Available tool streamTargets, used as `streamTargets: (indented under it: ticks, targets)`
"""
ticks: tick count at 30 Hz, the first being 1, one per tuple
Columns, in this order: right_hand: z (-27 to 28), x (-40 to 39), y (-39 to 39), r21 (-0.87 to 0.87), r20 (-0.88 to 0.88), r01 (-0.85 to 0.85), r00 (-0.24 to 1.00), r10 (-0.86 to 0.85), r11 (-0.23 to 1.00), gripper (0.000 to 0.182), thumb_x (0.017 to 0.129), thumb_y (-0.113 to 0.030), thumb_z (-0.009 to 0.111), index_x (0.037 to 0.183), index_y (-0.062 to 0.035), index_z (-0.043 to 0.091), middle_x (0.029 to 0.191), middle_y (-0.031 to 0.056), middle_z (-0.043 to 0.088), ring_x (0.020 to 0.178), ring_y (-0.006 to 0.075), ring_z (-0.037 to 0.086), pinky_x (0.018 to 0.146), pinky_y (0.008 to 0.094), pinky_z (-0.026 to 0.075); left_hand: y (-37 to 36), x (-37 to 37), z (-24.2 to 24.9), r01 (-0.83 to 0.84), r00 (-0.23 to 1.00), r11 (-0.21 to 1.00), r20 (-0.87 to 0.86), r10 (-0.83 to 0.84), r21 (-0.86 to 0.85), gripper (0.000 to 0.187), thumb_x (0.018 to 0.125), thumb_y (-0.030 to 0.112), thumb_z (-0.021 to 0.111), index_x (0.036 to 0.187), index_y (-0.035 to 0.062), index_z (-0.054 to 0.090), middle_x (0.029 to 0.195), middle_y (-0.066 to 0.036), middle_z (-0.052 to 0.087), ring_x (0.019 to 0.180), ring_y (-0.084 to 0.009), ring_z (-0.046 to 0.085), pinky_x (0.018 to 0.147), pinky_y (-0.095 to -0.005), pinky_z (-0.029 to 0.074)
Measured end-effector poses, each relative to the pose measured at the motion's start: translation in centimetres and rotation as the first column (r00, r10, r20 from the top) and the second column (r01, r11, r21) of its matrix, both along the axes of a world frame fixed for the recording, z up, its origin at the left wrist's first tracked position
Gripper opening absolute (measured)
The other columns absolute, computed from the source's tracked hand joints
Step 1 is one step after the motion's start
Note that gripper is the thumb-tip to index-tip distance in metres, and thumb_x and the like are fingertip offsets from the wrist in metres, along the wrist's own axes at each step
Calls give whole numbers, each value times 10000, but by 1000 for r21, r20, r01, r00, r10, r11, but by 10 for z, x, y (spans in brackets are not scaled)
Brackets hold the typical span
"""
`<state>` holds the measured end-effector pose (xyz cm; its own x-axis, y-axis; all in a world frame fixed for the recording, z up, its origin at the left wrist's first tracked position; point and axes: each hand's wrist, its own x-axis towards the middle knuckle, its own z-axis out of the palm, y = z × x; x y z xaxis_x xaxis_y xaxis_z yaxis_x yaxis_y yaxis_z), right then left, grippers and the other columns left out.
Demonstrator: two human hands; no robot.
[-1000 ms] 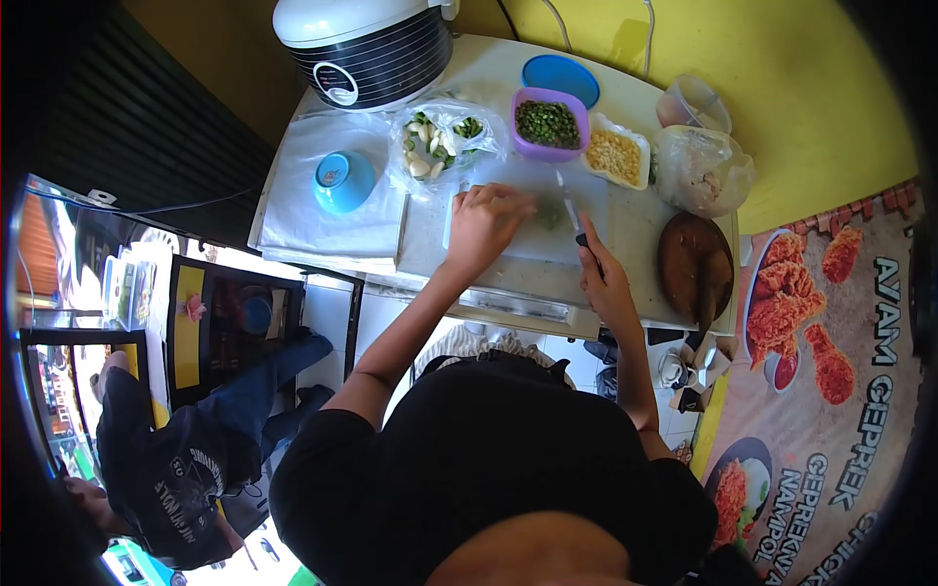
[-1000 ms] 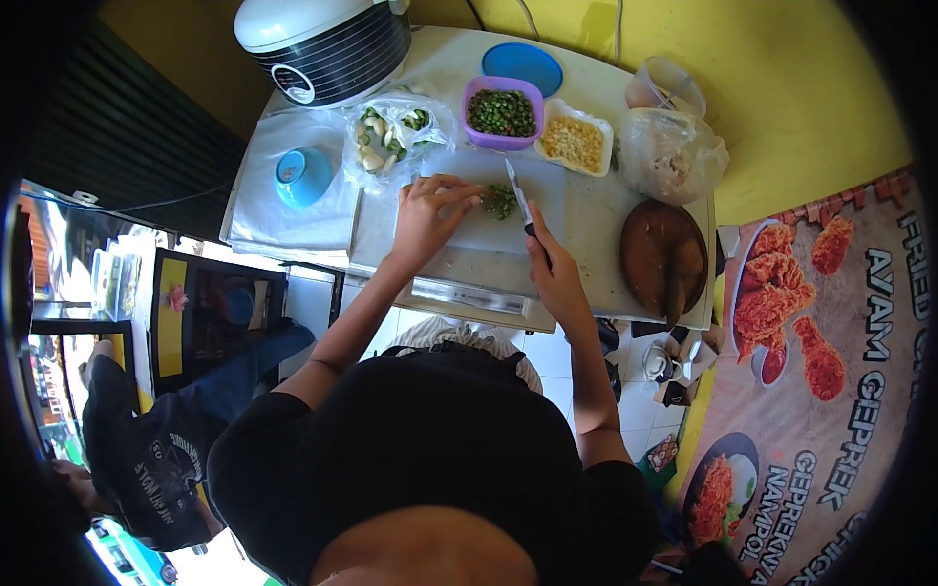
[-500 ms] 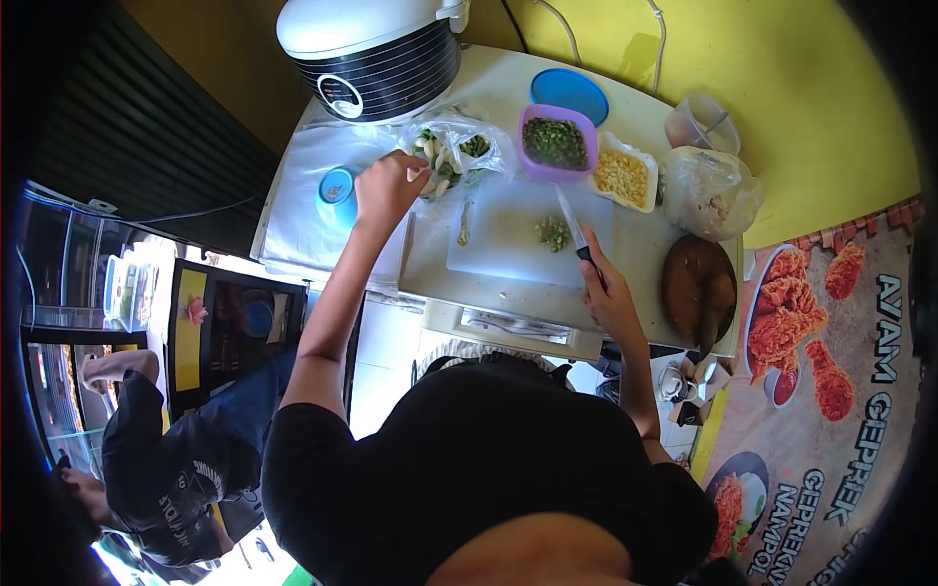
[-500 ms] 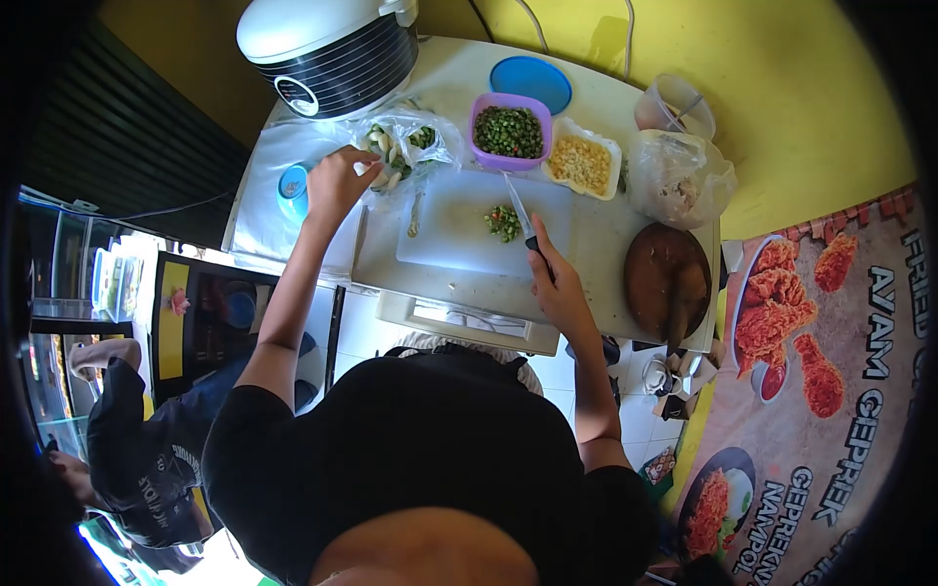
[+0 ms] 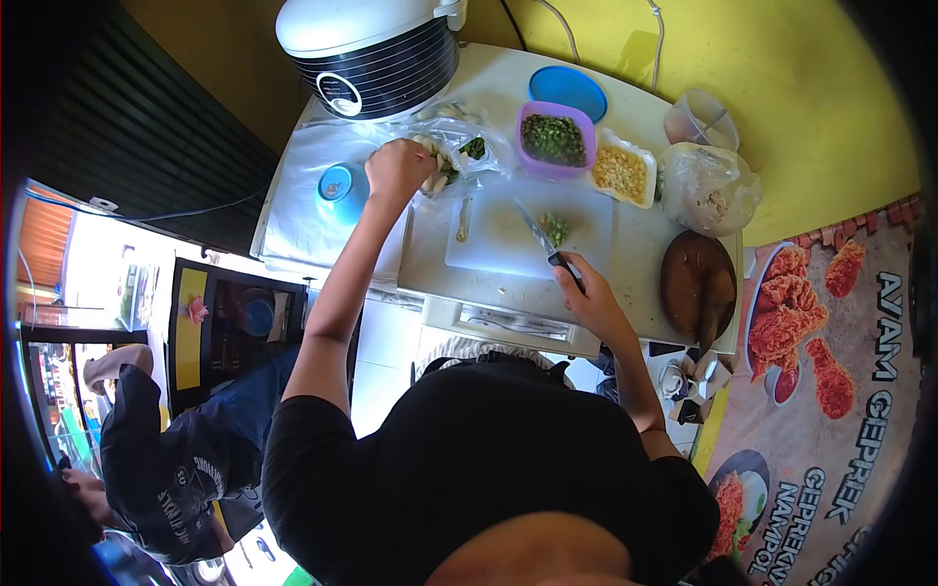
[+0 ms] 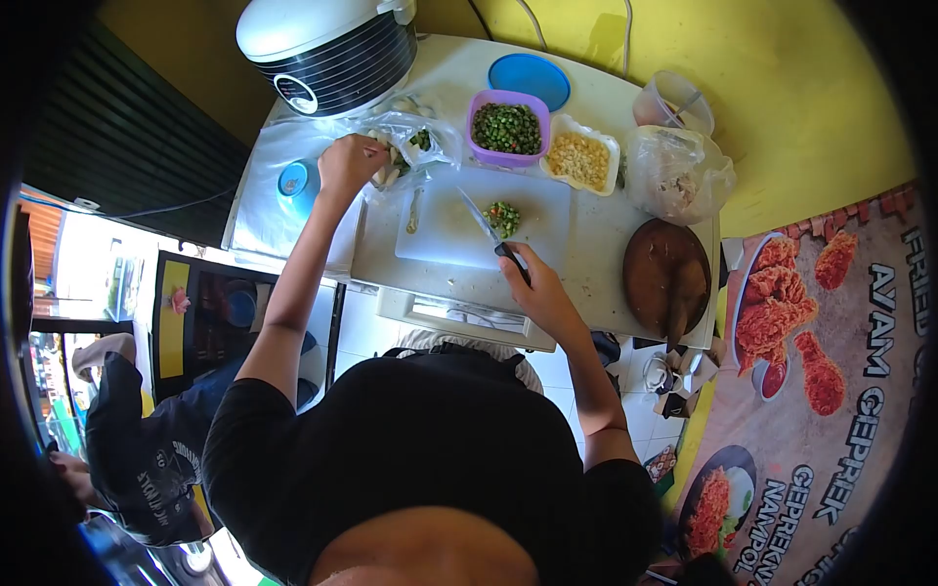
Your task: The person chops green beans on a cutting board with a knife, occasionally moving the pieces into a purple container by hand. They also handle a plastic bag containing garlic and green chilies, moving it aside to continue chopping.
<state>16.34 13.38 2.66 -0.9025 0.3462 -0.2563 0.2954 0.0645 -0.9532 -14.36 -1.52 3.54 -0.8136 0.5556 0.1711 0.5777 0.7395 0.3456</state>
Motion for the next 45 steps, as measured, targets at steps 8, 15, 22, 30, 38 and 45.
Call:
streamTargets:
  ticks: [8, 15, 22, 30, 38, 45]
  targets:
    - [-8, 18, -1, 259, 50, -114, 993, 105, 959, 323, 991, -314, 449, 941, -29, 593, 611, -2, 417, 553, 85, 404, 537, 271, 362, -28, 43, 19, 150, 982, 927, 53, -179, 344, 164, 758, 216, 709, 877, 108, 744, 738, -114, 685, 603, -224, 641, 592, -319, 508]
    - [-4, 24, 3, 343, 98, -19, 995, -16, 939, 375, 983, -336, 443, 875, -4, 578, 671, 159, 557, 625, 266, 550, 646, 359, 429, -5, 121, -16, 352, 846, 862, 270, -460, 366, 152, 755, 172, 712, 875, 84, 743, 776, -87, 670, 625, -199, 603, 605, -317, 501]
    - [-7, 23, -11, 275, 57, 13, 998, -30, 961, 344, 988, -319, 442, 904, -10, 568, 620, 100, 485, 579, 199, 481, 589, 330, 395, 18, 141, -26, 257, 890, 863, 243, -387, 434, 158, 739, 201, 729, 831, 73, 740, 771, -72, 661, 645, -193, 631, 605, -314, 500]
    - [-21, 24, -18, 432, 17, 37, 999, -49, 901, 311, 987, -306, 443, 929, -9, 516, 601, 164, 525, 539, 299, 536, 549, 383, 411, 18, 143, -24, 188, 875, 873, 327, -357, 450, 184, 740, 220, 739, 809, 50, 733, 771, -65, 661, 661, -182, 640, 602, -299, 499]
    - [-17, 11, -32, 616, 264, -127, 963, -51, 778, 257, 981, -277, 399, 1001, -21, 410, 666, 267, 598, 626, 477, 587, 574, 570, 443, 17, 142, -27, 252, 888, 854, 242, -391, 455, 168, 753, 208, 722, 791, 43, 722, 774, -71, 653, 654, -192, 626, 599, -309, 498]
    - [-15, 4, -28, 620, 267, -141, 963, -39, 772, 267, 978, -273, 404, 986, -6, 412, 669, 271, 597, 637, 482, 584, 584, 574, 437, 18, 141, -32, 263, 890, 827, 205, -407, 497, 157, 746, 193, 718, 787, 41, 718, 769, -85, 653, 664, -202, 630, 610, -318, 504]
